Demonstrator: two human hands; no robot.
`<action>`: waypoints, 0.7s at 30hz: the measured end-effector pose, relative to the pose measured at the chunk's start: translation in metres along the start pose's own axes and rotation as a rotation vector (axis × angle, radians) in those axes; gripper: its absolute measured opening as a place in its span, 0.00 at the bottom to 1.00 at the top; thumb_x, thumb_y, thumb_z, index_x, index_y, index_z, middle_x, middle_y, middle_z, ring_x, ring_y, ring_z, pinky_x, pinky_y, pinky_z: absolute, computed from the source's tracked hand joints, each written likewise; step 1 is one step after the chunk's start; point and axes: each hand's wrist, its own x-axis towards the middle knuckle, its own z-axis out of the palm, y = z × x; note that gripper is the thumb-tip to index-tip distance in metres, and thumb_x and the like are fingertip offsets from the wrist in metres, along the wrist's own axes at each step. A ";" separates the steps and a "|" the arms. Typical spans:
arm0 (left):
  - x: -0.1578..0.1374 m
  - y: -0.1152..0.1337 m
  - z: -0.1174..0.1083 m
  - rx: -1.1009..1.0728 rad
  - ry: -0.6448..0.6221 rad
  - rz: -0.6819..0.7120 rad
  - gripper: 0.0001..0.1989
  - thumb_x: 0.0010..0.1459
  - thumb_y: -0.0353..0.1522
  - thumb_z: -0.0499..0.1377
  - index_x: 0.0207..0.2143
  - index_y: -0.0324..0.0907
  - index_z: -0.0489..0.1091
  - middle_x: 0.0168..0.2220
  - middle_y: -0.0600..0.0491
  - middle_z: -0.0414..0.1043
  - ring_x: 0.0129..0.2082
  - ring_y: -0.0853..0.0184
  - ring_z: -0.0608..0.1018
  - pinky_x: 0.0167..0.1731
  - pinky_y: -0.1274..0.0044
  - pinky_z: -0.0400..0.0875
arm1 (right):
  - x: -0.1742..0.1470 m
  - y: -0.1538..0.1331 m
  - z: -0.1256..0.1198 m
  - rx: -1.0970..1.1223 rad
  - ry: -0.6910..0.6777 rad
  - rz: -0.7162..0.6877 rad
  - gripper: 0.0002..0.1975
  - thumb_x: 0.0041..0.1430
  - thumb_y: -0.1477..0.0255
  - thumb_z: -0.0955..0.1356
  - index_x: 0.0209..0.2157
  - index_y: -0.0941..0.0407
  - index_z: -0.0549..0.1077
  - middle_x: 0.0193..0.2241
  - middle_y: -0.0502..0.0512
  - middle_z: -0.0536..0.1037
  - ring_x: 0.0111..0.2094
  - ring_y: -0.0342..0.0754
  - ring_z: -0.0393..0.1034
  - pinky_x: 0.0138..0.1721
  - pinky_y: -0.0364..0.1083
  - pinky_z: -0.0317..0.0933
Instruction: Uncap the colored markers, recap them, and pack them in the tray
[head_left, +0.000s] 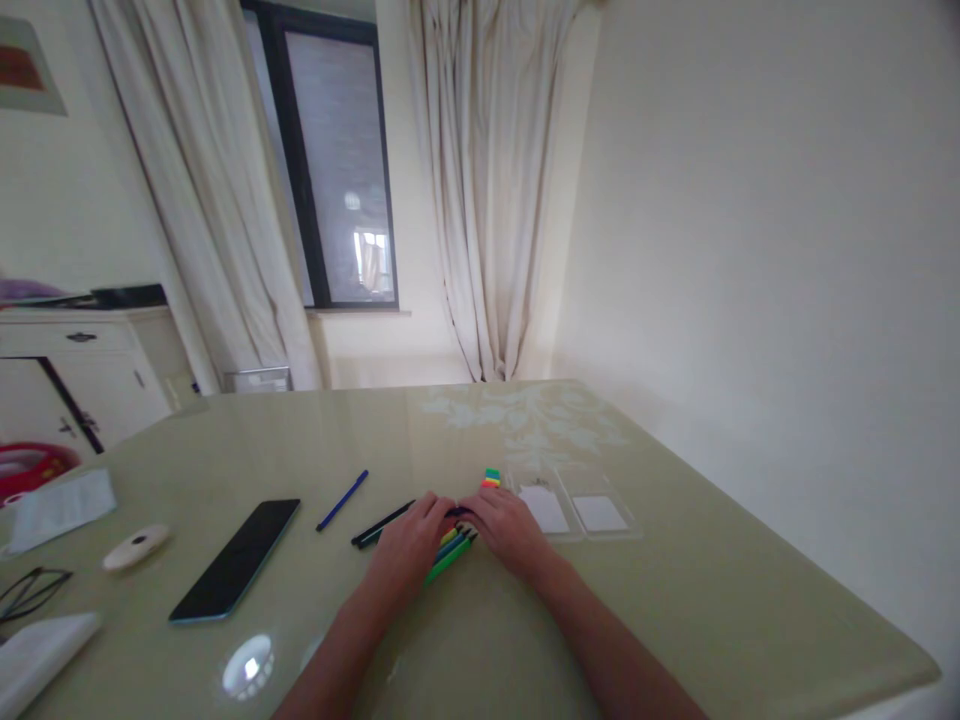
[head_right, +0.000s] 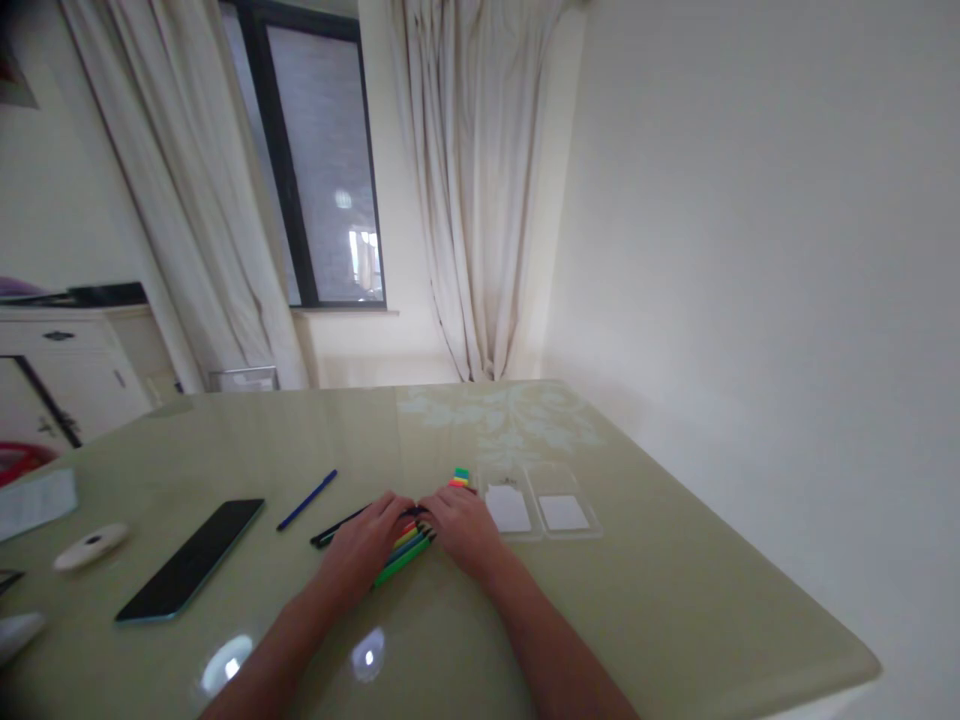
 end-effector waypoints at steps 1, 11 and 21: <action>-0.001 0.001 -0.001 -0.016 -0.003 0.023 0.11 0.72 0.33 0.50 0.48 0.46 0.72 0.45 0.51 0.75 0.44 0.63 0.79 0.41 0.75 0.71 | 0.000 0.000 0.000 -0.011 0.004 -0.016 0.08 0.69 0.68 0.67 0.46 0.54 0.77 0.37 0.55 0.81 0.42 0.51 0.74 0.47 0.47 0.65; -0.003 0.001 -0.013 -0.051 -0.035 0.066 0.15 0.73 0.39 0.48 0.46 0.48 0.74 0.41 0.54 0.79 0.42 0.64 0.80 0.38 0.77 0.68 | -0.001 0.001 0.006 -0.044 0.020 -0.118 0.07 0.68 0.68 0.69 0.42 0.55 0.78 0.35 0.54 0.81 0.38 0.49 0.74 0.43 0.45 0.65; -0.003 0.005 -0.017 -0.052 -0.064 0.027 0.16 0.73 0.39 0.46 0.44 0.49 0.74 0.40 0.54 0.81 0.42 0.64 0.82 0.35 0.78 0.67 | -0.003 0.003 0.010 -0.039 0.016 -0.140 0.08 0.70 0.69 0.68 0.41 0.56 0.78 0.34 0.54 0.81 0.37 0.47 0.74 0.40 0.43 0.65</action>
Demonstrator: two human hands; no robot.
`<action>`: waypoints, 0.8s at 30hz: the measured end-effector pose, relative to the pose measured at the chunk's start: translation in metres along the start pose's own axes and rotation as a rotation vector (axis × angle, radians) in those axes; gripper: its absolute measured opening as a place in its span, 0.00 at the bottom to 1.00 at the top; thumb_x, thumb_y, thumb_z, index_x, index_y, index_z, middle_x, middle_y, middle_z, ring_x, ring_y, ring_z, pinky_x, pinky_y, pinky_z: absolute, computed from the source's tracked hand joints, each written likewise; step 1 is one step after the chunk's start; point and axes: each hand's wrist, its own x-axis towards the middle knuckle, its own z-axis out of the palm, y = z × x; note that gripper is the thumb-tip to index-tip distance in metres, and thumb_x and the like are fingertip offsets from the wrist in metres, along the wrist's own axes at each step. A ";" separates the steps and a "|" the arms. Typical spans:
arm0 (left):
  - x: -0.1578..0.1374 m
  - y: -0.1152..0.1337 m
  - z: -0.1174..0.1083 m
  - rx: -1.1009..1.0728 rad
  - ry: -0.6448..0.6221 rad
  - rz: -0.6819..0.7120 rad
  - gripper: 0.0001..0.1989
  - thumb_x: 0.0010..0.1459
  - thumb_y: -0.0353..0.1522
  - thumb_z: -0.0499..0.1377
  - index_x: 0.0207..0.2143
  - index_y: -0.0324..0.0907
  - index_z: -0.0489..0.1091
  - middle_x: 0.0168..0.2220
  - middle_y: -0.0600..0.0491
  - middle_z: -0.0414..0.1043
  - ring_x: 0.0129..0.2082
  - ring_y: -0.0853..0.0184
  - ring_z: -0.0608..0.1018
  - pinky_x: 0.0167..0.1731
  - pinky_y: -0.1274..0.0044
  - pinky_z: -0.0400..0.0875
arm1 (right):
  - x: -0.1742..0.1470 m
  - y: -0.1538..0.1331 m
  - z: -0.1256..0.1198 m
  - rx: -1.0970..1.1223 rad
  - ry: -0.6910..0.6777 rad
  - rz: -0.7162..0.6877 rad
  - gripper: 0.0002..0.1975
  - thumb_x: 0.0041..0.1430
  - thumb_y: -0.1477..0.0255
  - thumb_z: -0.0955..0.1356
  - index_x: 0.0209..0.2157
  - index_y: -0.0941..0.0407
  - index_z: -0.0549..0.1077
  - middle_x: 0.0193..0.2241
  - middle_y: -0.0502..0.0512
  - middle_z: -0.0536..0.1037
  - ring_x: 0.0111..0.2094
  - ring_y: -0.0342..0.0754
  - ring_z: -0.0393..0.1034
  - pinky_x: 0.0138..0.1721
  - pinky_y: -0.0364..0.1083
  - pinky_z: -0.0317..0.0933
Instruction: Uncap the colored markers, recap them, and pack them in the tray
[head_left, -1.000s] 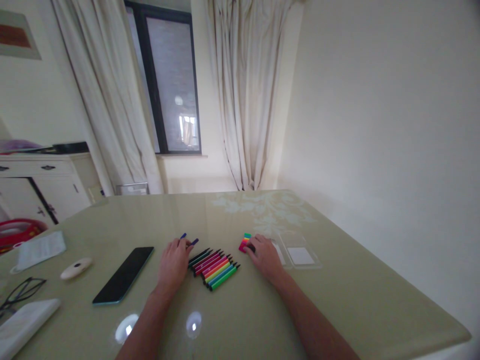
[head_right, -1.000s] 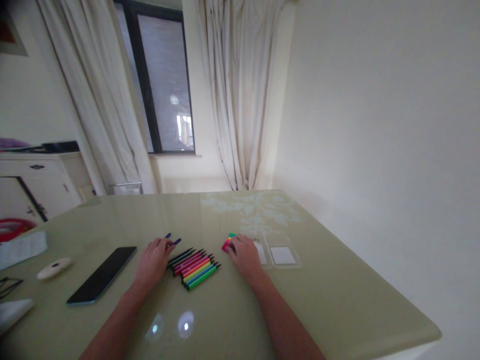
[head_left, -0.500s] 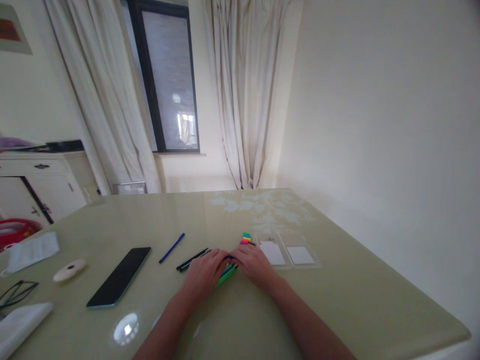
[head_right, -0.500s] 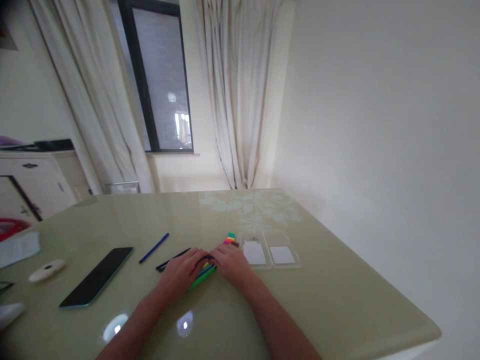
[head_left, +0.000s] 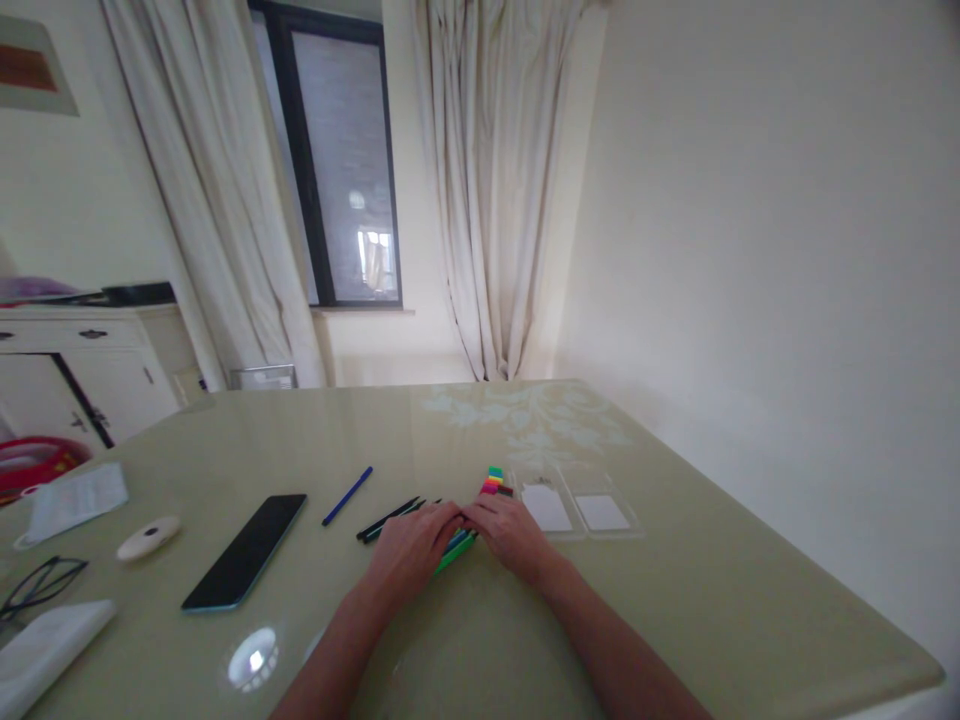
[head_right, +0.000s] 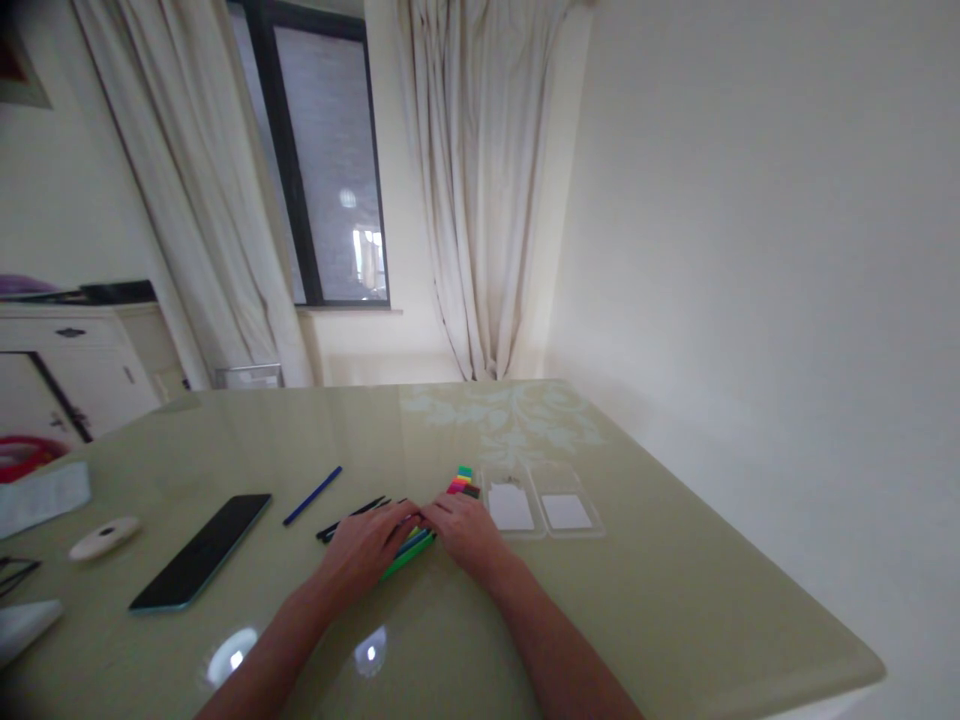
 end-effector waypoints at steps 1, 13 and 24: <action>0.000 0.000 0.000 0.004 -0.001 -0.002 0.16 0.73 0.39 0.47 0.44 0.49 0.74 0.40 0.54 0.81 0.41 0.64 0.82 0.34 0.78 0.67 | 0.000 0.001 0.001 0.004 -0.003 0.003 0.08 0.69 0.69 0.68 0.41 0.56 0.78 0.34 0.54 0.81 0.36 0.47 0.74 0.40 0.43 0.65; 0.006 -0.021 0.020 -0.092 0.117 -0.097 0.16 0.73 0.34 0.46 0.56 0.44 0.67 0.52 0.48 0.77 0.52 0.62 0.79 0.50 0.72 0.71 | -0.002 0.009 -0.014 0.210 0.189 0.208 0.10 0.70 0.68 0.66 0.45 0.51 0.80 0.39 0.55 0.81 0.42 0.49 0.75 0.46 0.46 0.68; -0.009 -0.090 0.002 0.070 0.106 -0.520 0.13 0.69 0.33 0.51 0.49 0.42 0.72 0.48 0.46 0.77 0.49 0.57 0.78 0.49 0.70 0.70 | -0.009 0.032 -0.031 0.075 0.008 0.541 0.03 0.61 0.74 0.70 0.32 0.55 0.76 0.31 0.52 0.79 0.33 0.49 0.72 0.37 0.46 0.60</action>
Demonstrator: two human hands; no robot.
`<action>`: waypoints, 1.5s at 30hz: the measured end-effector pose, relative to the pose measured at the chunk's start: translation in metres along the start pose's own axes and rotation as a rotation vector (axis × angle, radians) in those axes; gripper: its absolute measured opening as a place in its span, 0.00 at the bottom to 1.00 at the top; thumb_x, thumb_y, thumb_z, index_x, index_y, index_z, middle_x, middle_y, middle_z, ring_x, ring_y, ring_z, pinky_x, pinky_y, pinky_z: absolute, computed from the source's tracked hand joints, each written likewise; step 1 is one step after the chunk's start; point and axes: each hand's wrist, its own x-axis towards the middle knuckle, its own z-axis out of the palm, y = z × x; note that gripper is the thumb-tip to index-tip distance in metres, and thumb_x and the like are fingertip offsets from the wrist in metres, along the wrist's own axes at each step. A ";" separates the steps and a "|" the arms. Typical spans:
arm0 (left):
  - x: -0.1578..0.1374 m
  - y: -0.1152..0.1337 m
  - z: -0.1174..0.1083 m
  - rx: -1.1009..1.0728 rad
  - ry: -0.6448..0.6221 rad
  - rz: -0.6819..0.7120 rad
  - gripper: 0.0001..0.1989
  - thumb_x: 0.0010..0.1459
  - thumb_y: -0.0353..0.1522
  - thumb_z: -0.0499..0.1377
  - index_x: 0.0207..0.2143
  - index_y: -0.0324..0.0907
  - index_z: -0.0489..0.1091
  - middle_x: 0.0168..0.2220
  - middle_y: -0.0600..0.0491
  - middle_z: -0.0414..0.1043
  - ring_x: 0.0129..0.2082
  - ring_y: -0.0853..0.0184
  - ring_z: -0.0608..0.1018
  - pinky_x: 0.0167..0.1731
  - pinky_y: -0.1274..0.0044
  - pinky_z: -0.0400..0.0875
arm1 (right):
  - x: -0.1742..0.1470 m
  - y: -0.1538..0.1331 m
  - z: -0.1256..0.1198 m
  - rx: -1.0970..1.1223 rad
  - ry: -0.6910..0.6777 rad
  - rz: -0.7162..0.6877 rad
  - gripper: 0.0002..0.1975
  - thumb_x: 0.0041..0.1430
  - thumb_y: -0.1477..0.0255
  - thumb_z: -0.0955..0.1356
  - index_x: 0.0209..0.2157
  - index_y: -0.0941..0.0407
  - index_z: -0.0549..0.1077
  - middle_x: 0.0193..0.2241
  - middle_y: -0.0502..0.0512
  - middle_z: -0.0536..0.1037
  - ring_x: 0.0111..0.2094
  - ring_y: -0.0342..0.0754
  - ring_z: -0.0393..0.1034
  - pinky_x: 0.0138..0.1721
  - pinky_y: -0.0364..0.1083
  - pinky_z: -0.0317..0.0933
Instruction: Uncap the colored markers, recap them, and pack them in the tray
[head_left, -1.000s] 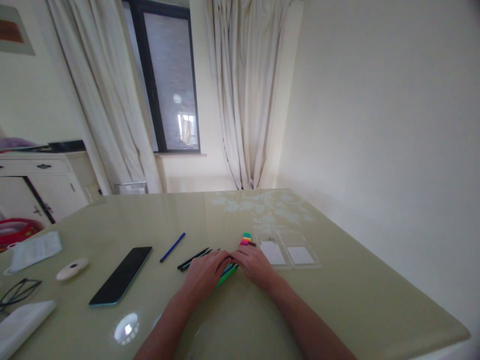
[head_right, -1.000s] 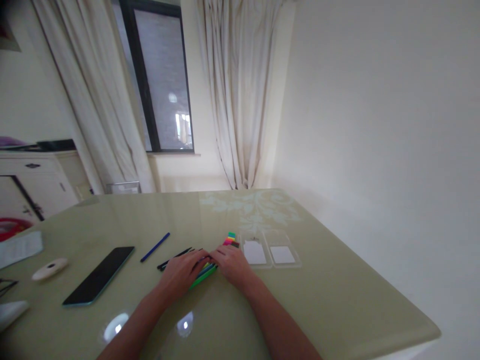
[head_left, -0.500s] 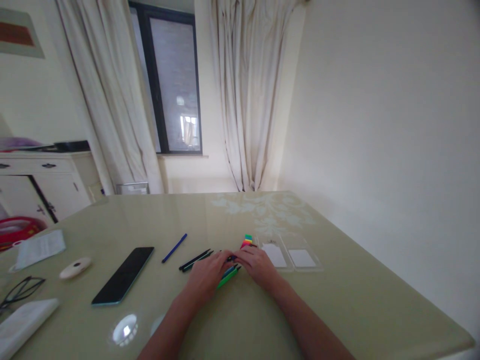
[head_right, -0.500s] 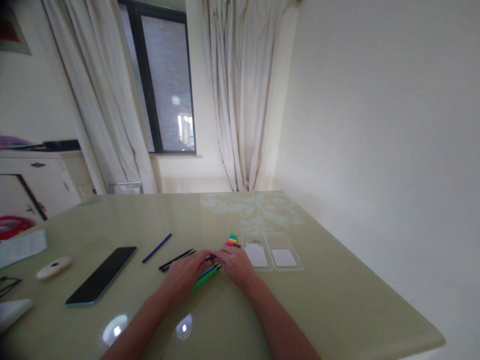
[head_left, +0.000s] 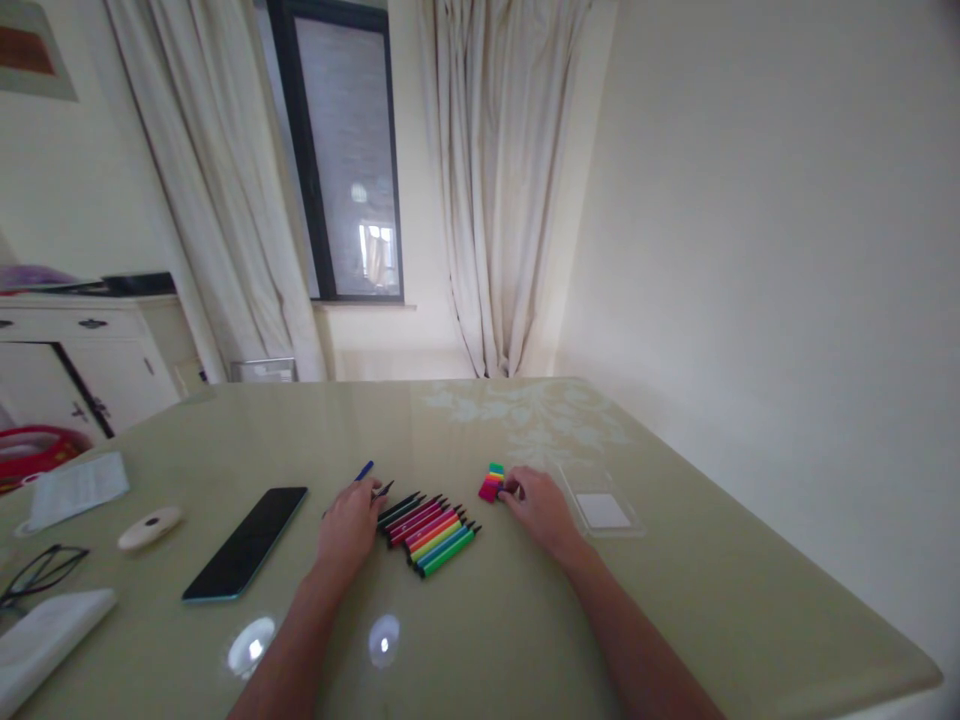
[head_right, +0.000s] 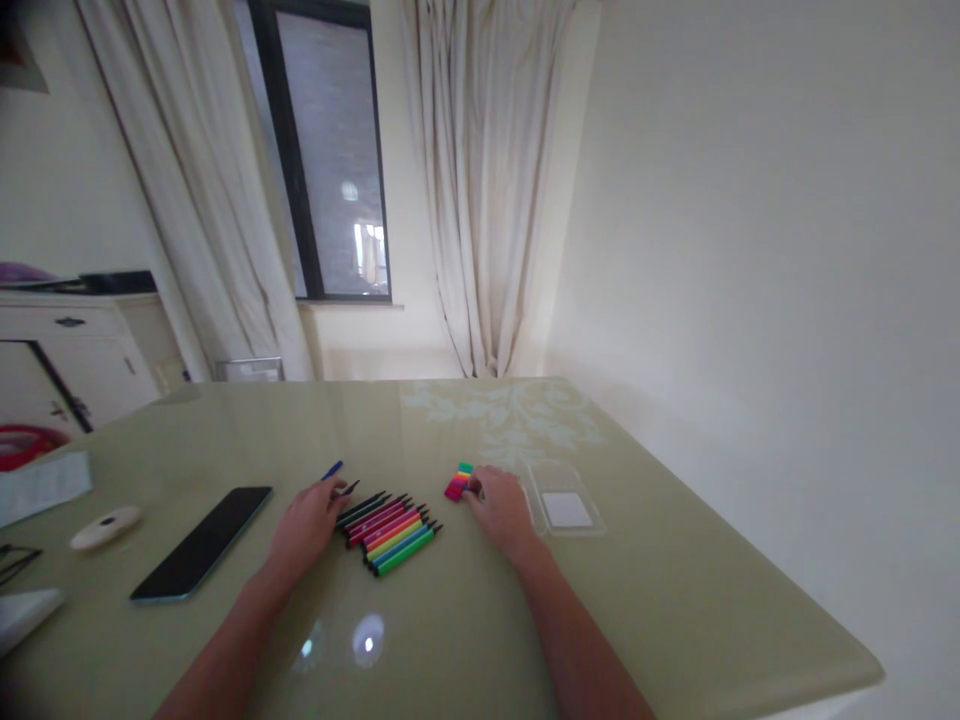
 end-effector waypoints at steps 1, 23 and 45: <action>0.001 -0.001 0.000 -0.027 -0.023 0.006 0.12 0.69 0.34 0.51 0.46 0.42 0.73 0.46 0.47 0.78 0.48 0.58 0.78 0.49 0.71 0.70 | 0.000 -0.002 0.000 -0.022 -0.017 -0.012 0.03 0.60 0.74 0.70 0.31 0.55 0.76 0.31 0.52 0.79 0.34 0.49 0.72 0.38 0.46 0.60; -0.001 0.024 -0.001 -0.139 0.108 0.164 0.15 0.71 0.31 0.44 0.50 0.41 0.68 0.46 0.46 0.77 0.48 0.61 0.78 0.51 0.70 0.71 | -0.003 -0.018 0.016 -0.134 0.034 -0.089 0.07 0.66 0.67 0.69 0.39 0.55 0.78 0.39 0.58 0.79 0.43 0.55 0.73 0.45 0.51 0.65; -0.018 0.046 -0.012 0.033 0.001 0.186 0.23 0.70 0.49 0.47 0.45 0.44 0.73 0.44 0.46 0.79 0.43 0.56 0.80 0.41 0.70 0.71 | -0.004 -0.006 0.007 0.075 0.150 -0.268 0.11 0.71 0.71 0.65 0.48 0.53 0.79 0.42 0.57 0.82 0.44 0.50 0.76 0.50 0.47 0.67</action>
